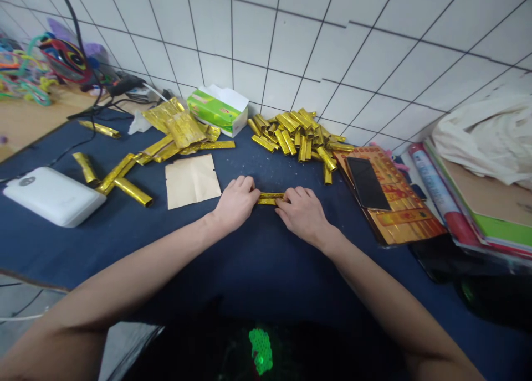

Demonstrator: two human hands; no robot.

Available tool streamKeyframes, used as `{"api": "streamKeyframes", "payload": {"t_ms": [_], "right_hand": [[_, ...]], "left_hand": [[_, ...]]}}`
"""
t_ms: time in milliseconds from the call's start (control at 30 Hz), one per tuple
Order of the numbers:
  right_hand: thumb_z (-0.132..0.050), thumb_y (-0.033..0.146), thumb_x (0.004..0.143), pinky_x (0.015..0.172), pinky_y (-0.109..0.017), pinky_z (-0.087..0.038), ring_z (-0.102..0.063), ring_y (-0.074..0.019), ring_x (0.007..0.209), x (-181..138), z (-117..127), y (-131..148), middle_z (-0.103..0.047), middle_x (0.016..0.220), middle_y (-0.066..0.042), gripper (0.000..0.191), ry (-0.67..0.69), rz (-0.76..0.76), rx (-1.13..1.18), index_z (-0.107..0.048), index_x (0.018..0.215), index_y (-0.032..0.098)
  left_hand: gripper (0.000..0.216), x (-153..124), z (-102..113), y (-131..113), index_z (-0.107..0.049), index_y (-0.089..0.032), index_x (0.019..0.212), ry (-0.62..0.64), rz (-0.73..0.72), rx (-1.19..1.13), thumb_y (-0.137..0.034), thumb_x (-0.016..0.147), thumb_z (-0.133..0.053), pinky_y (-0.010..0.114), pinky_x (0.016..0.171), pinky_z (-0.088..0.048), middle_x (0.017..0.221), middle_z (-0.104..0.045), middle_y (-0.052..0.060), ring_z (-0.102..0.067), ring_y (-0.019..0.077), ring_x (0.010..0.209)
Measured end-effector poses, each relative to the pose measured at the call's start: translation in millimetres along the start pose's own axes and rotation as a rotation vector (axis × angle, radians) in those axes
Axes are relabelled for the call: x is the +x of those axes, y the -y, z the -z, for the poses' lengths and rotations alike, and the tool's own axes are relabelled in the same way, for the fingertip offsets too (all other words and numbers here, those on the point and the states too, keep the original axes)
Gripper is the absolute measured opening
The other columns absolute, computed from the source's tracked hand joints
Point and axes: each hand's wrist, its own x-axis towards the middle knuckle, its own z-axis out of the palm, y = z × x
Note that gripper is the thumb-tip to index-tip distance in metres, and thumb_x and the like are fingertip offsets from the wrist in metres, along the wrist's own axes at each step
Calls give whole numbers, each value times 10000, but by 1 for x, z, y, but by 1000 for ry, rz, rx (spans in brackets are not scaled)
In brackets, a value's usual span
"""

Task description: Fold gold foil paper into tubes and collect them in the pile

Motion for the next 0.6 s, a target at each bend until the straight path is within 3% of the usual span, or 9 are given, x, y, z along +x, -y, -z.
{"api": "streamKeyframes", "payload": {"t_ms": [100,167,267,367,600], "right_hand": [[-510,277,830,718,-373,-334,-477,-230,831,-1,0,2,-592,862,-101,181,-8,-7,-10,-650,880,173],[-505,253,832,824,-423,-335,-473,-266,985,-1,-1,3,-593,1043,-124,193,-36,-4,-19,-648,919,158],[-473,208,845,981,-523,-226,-362,-298,1203,-3,-2,4,-506,1270,-114,216,-64,41,-12,-645,963,152],[-416,179,869,1012,-575,-172,-381,-290,1211,-3,-2,4,-562,1218,-100,271,-36,76,18,-632,1029,146],[-380,183,886,1009,-580,-211,-461,-284,1143,-4,-4,7,-584,1192,-111,308,8,84,-5,-618,1070,119]], "left_hand": [[191,0,-1,0,-622,-168,912,3,-27,-28,-165,848,-442,325,679,-379,874,-526,80,-458,211,831],[190,1,-1,-1,-614,-166,922,17,-24,-47,-155,847,-440,324,686,-380,871,-536,73,-461,206,823],[187,2,-1,-1,-607,-158,899,33,-18,-58,-150,853,-426,327,697,-384,850,-546,69,-467,203,813],[181,2,-1,-1,-601,-155,890,27,-20,-53,-143,850,-425,326,708,-390,861,-544,73,-467,205,825],[181,2,-3,-3,-590,-137,873,20,-24,-46,-106,835,-416,332,744,-419,869,-528,92,-468,210,839]]}}
